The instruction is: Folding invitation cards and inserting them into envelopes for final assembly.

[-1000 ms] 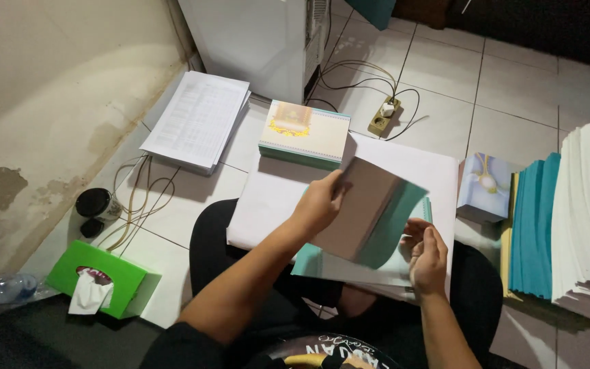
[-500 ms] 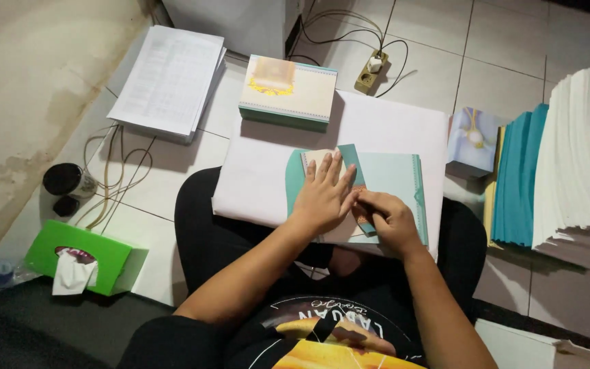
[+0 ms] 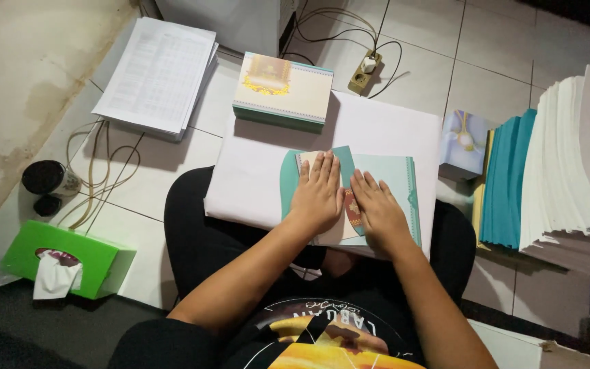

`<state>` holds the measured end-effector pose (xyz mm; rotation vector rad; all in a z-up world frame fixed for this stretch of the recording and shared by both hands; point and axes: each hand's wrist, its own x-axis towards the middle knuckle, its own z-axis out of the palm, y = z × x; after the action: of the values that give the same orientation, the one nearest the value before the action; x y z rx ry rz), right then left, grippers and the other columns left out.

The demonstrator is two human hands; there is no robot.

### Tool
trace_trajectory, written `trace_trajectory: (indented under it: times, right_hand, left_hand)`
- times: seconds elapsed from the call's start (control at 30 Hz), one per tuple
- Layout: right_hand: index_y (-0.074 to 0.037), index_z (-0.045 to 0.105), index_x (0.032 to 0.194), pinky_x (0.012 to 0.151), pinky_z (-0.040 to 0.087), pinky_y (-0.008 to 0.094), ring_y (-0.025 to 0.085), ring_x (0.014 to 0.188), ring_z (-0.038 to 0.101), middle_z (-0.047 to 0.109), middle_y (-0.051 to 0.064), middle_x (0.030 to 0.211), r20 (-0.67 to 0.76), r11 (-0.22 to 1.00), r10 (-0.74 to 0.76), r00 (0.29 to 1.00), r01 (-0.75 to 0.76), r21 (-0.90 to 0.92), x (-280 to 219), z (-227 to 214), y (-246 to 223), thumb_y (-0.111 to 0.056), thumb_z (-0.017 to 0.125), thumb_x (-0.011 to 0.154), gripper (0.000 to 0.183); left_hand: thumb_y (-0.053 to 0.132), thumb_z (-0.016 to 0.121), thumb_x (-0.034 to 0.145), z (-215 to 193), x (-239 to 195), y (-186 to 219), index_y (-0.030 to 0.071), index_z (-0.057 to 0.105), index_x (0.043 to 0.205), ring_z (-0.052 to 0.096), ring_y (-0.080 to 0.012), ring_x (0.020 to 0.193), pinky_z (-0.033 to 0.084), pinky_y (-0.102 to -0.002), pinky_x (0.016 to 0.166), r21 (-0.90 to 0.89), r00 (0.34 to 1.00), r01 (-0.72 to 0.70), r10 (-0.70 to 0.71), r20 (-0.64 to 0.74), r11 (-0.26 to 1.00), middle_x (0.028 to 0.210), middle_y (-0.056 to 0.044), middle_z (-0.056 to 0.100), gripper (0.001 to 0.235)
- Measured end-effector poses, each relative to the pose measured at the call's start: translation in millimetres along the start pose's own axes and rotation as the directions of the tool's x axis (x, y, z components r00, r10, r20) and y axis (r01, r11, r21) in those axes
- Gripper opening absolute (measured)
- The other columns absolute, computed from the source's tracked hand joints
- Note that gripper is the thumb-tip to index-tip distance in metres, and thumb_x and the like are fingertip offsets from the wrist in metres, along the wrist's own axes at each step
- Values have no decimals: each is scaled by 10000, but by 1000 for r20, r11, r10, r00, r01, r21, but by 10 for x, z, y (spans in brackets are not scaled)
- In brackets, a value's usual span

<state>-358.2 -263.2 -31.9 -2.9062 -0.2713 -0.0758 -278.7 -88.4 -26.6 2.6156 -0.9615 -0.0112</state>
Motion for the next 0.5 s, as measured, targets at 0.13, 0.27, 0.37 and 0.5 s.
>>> trace_trajectory:
  times: [0.13, 0.27, 0.37, 0.5]
  right_hand:
    - [-193, 285, 1638, 1234, 204, 450, 235, 1536, 273, 286, 21, 1697, 10, 998, 48, 999, -48, -47, -535, 114, -90, -101, 428, 895, 762]
    - [-189, 432, 1553, 1143, 370, 408, 227, 1427, 444, 483, 26, 1528, -25, 979, 199, 980, -200, -44, -459, -34, -331, -436, 498, 947, 658]
    - [-108, 407, 1549, 1081, 473, 419, 281, 1330, 540, 570, 103, 1372, -45, 947, 320, 946, -320, 2, -234, -71, -386, -420, 592, 918, 727]
    - [-191, 286, 1634, 1161, 402, 541, 434, 1386, 477, 509, 259, 1481, 108, 673, 555, 825, -522, 524, -77, -547, -395, -24, 586, 850, 856]
  left_hand:
    - [279, 281, 1024, -64, -31, 25, -59, 283, 1570, 187, -397, 1556, 65, -574, 1239, -20, 999, 15, -14, 44, 1000, 1653, -271, 241, 643]
    - [160, 346, 976, -51, -50, -1, -88, 326, 1540, 225, -418, 1539, 93, -580, 1232, -34, 999, -29, 28, -45, 999, 1622, -300, 288, 617]
    - [81, 399, 913, -22, -125, 14, -98, 370, 1514, 272, -456, 1511, 144, -590, 1223, -48, 991, -67, 61, -116, 997, 1586, -328, 333, 628]
    - [-7, 472, 845, 41, -130, -33, -13, 357, 1560, 209, -510, 1519, 166, -608, 1212, -39, 945, -204, 187, -267, 978, 1615, -328, 280, 724]
